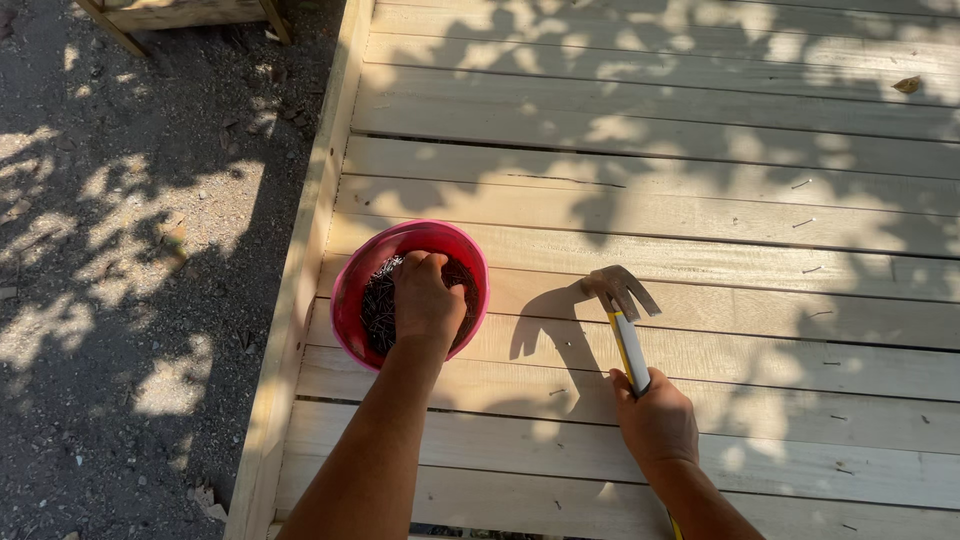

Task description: The person repeatedly picks up nails from a pink container and hammers them into a wooden slatted surface. They move along the surface, securing the slats with nails at regular intervals.

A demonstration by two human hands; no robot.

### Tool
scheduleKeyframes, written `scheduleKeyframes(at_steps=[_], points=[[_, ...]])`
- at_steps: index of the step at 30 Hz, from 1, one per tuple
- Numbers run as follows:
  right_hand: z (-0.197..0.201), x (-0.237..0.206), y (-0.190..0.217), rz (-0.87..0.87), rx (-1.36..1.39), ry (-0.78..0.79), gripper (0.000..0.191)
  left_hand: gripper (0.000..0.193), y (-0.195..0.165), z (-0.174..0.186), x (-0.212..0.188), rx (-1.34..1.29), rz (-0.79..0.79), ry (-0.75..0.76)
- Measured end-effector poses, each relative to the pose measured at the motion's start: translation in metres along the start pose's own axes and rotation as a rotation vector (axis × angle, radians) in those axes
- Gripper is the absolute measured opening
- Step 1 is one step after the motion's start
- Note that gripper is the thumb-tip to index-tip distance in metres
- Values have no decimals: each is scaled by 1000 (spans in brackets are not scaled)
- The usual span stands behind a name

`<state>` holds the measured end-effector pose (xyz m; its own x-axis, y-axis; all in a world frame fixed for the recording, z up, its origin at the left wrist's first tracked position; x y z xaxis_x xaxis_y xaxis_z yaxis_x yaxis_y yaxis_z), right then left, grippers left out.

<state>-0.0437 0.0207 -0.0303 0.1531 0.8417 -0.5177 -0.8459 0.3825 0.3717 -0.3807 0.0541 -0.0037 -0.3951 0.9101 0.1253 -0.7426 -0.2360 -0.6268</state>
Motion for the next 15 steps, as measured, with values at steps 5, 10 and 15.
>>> scheduleKeyframes(at_steps=[5,10,15], points=[[2,-5,3,-61,21,37,39,23,14,-29,2,2,120,240],[5,-7,6,-66,-9,7,39,14,29,-46,21,102,134,309],[2,-4,0,-125,-22,38,40,10,50,-34,43,69,23,119]])
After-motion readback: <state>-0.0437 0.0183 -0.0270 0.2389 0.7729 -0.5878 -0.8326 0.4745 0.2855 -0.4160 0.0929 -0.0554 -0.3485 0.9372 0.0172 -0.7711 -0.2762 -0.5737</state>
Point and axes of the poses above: each hand's wrist, its own x-axis towards the middle knuckle, its own z-axis out of the back of the hand, y = z × x, the point moved 5 cm from there along x, towards the middle knuckle, and after that the axes turned 9 degrees about y, right-handed, at the moved point
